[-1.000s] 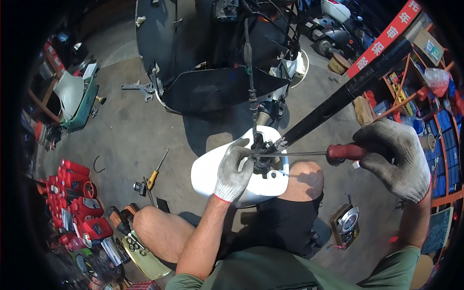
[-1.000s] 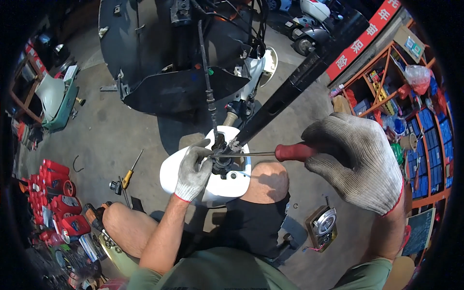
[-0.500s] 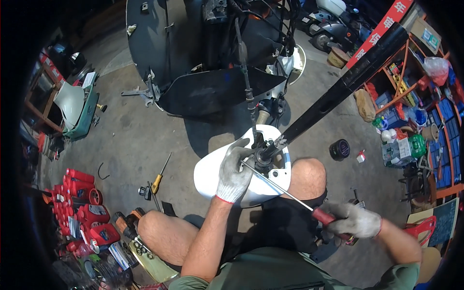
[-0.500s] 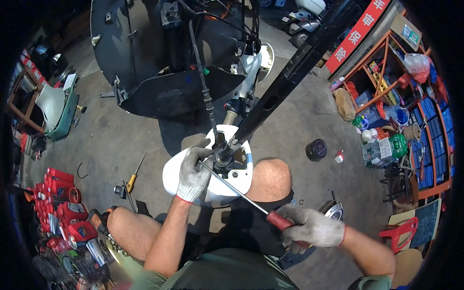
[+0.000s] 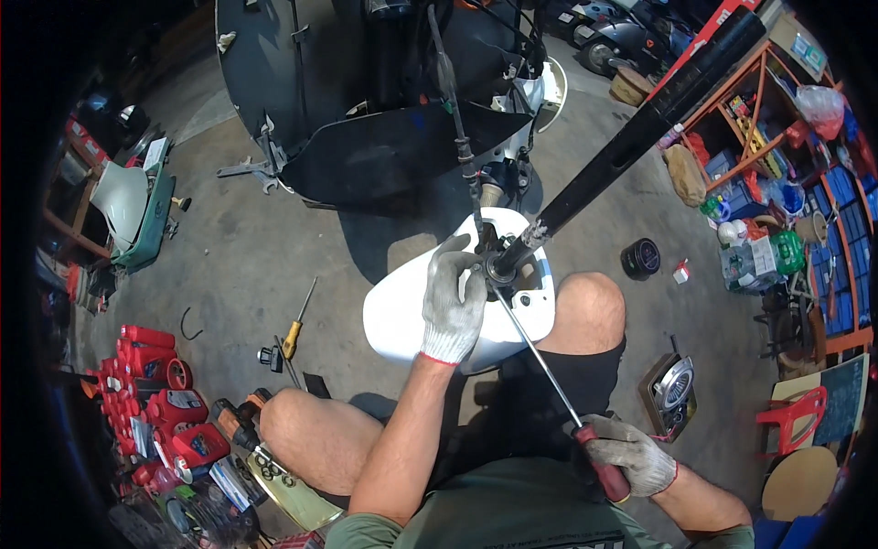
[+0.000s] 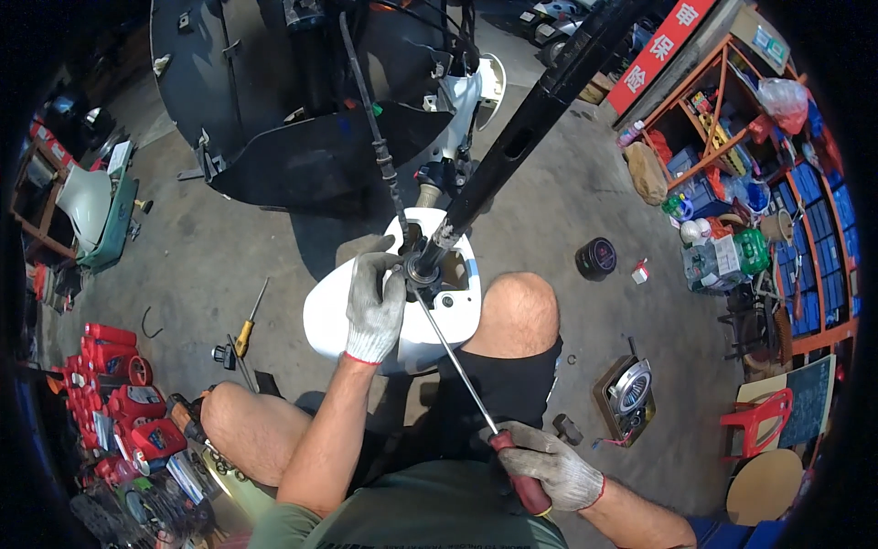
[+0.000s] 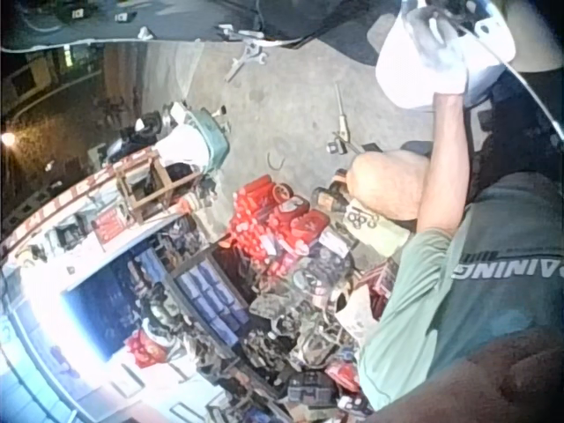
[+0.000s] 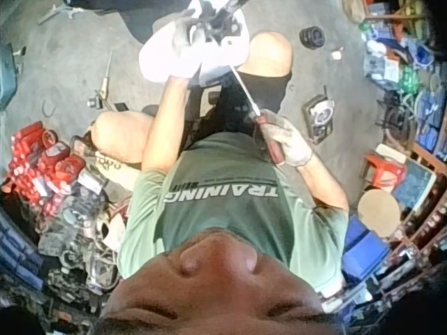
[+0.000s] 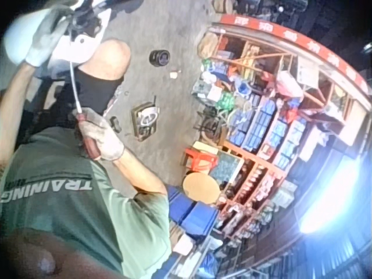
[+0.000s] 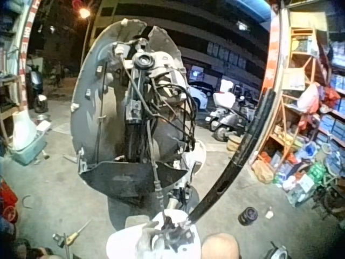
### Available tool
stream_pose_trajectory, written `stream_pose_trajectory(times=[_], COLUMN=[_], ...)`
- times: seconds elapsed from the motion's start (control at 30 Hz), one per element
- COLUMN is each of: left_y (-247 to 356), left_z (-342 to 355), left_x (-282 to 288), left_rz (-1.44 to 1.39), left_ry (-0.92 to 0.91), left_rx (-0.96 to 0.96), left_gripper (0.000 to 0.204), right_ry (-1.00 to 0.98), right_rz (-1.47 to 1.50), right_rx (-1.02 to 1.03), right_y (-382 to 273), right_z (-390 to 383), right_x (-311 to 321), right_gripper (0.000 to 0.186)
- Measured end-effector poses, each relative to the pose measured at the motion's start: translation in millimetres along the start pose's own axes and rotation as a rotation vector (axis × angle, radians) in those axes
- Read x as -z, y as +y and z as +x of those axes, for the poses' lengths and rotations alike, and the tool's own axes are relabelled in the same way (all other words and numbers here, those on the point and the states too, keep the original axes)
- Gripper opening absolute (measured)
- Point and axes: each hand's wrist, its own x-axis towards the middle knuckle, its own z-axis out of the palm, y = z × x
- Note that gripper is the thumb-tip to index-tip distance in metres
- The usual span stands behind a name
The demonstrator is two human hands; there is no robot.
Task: The person inserts a fork tube into a scooter fender assembly and uses a screwdriver to adjust and align the components within the mounting hole.
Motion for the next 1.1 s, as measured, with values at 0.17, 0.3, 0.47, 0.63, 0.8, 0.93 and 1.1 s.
stream_pose_trajectory(times=[0.17, 0.3, 0.47, 0.63, 0.8, 0.93, 1.1], left_y=[-1.5, -2.9, -4.4, -6.5, -4.0, -5.1, 1.4], left_z=[-2.7, -5.1, -7.7, -9.6, -8.2, -6.4, -2.6], left_x=[-8.9, -10.7, -15.2, -16.8, -17.2, -15.9, -18.5], left_rz=[0.009, -0.031, 0.016, 0.060, 0.083, 0.076, 0.091], left_ry=[0.046, 0.028, 0.066, 0.090, 0.072, 0.047, 0.039], left_rx=[-0.024, 0.003, -0.055, -0.094, -0.079, -0.044, -0.075], left_gripper=[0.024, 0.024, 0.023, 0.022, 0.023, 0.023, 0.023], right_ry=[-0.001, -0.038, 0.023, 0.078, 0.069, 0.187, -0.061], right_rz=[0.044, 0.140, 0.219, 0.190, -0.017, -0.395, 0.701], right_rx=[0.123, 0.094, 0.193, 0.189, 0.388, 0.499, 0.415], right_y=[0.5, 0.7, 12.5, 9.0, 37.9, 60.2, 96.1], right_z=[0.5, -2.8, 4.0, 10.0, 34.1, 57.3, 87.7], right_x=[-22.2, -25.7, -38.3, -55.0, -49.8, -48.3, -46.6], right_gripper=[0.041, 0.044, 0.044, 0.034, 0.026, 0.033, 0.033])
